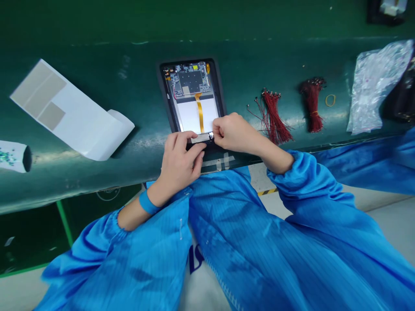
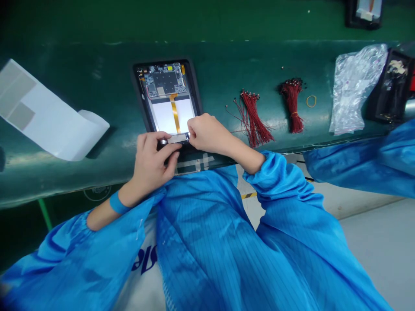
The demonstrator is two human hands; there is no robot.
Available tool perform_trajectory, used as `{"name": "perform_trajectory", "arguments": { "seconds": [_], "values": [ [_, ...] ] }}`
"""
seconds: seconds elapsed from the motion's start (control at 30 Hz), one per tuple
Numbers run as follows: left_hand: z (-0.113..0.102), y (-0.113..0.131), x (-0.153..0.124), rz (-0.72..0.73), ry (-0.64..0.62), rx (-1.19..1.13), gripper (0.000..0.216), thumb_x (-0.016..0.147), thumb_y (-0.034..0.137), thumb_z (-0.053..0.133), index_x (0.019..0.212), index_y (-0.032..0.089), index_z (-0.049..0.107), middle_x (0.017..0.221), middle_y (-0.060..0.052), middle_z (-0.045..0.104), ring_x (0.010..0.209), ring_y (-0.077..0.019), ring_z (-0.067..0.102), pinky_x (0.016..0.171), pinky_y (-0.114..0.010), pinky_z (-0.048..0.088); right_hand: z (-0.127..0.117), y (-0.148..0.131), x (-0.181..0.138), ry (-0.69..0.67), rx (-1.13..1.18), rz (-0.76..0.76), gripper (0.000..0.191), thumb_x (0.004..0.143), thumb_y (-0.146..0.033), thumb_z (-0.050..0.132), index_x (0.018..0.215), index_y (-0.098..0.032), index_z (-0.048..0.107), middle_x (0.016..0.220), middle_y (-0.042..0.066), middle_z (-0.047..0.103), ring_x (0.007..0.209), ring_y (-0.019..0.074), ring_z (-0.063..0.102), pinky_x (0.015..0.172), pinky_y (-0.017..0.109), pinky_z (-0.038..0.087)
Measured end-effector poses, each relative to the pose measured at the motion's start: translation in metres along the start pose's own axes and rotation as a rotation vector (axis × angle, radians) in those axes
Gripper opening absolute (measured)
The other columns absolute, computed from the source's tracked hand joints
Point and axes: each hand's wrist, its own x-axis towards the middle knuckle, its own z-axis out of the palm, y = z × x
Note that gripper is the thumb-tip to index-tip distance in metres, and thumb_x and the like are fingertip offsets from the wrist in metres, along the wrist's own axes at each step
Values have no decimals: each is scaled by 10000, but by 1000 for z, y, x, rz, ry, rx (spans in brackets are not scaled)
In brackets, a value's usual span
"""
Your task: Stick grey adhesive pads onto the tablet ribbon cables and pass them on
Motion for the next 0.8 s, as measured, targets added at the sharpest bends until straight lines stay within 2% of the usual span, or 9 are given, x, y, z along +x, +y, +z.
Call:
{"name": "perform_trajectory", "arguments": {
  "seconds": [0.13, 0.27, 0.5, 0.7, 0.8],
  "values": [
    [2, 1, 1, 4, -40, 48, 319, 1012, 232, 591, 1250, 217, 802, 1425, -180, 609, 1294, -382, 497, 1079, -589, 456, 2, -1, -3, 4, -35, 1, 121, 830, -59, 639, 785, -158, 690, 667, 21, 615, 629, 154, 489, 697, 296, 291],
    [4, 2, 2, 35, -50, 78, 355, 1017, 221, 590, 1309, 238, 791, 1487, -178, 591, 1320, -398, 488, 1074, -620, 447, 2, -2, -4, -18, -88, 27, 115, 871, -92, 633, 858, -152, 731, 736, 54, 679, 687, 190, 556, 709, 302, 290],
    [10, 5, 6, 89, -50, 168, 358, 1042, 224, 571, 1342, 240, 765, 1564, -171, 577, 1346, -400, 511, 1042, -605, 464, 2, -4, -7, -25, -124, 14, 153, 928, -144, 583, 944, -156, 734, 880, 95, 774, 785, 225, 644, 695, 317, 264],
    [15, 6, 6, 85, -106, 163, 393, 1055, 240, 561, 1413, 214, 720, 1603, -180, 562, 1438, -426, 488, 1088, -616, 436, -1, -8, -14, 0, -190, 79, 219, 1009, -205, 563, 1162, -157, 712, 1002, 116, 797, 844, 251, 674, 703, 325, 262],
    [15, -1, 0, 110, -112, 174, 409, 1057, 262, 575, 1446, 237, 697, 1616, -175, 549, 1474, -428, 467, 1117, -626, 430, 0, -4, -15, 32, -163, 87, 178, 1027, -231, 570, 1099, -169, 720, 991, 103, 790, 860, 248, 669, 708, 325, 257]
  ]
}}
